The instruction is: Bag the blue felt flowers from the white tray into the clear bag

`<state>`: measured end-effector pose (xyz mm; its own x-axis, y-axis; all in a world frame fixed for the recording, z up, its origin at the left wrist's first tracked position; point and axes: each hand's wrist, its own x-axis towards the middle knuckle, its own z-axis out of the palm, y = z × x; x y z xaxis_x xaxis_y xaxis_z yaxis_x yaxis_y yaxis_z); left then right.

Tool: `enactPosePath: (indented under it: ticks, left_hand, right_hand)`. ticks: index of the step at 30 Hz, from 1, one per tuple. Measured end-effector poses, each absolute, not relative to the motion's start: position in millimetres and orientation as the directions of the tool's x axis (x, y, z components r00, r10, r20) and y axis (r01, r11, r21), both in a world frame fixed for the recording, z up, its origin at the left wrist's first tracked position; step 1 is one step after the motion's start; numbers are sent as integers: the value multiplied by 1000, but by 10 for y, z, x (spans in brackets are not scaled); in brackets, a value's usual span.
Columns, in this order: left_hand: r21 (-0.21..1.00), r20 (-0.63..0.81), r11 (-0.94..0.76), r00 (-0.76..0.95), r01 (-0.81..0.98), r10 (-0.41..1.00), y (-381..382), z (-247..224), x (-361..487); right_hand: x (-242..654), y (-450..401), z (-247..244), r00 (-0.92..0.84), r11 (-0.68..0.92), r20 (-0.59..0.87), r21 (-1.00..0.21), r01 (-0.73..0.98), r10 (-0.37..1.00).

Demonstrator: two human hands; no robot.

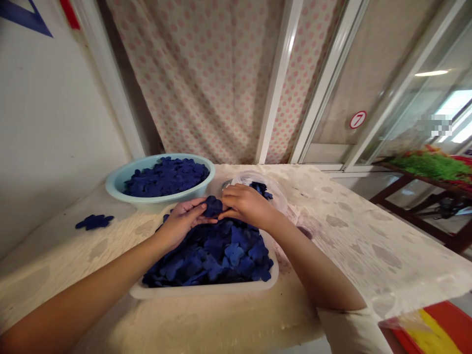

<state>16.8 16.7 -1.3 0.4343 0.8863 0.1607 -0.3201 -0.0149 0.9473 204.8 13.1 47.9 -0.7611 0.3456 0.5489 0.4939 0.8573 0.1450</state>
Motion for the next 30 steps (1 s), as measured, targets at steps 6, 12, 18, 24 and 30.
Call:
enactPosePath:
  ticks: [6,12,18,24,30]
  left_hand:
    - [946,167,-55,336,-318,927,181,-1,165]
    - [947,156,-47,326,-319,932,187,-8,171]
    - [943,145,-20,356,-332,923,172,-28,177]
    - [942,167,-46,345,-333,924,181,-25,175]
    - [960,130,-29,354,-277,926,171,6,183]
  right_hand:
    - [2073,181,454,-737,801,509,143,582,444]
    - [2057,161,427,-735,772,561,244,587,382]
    - [2057,182,407,-750,809,554,214,548,361]
    - [2040,183,409,-737,803,524,156,576,427]
    - [2014,214,307,-721,847,576,87,524,386]
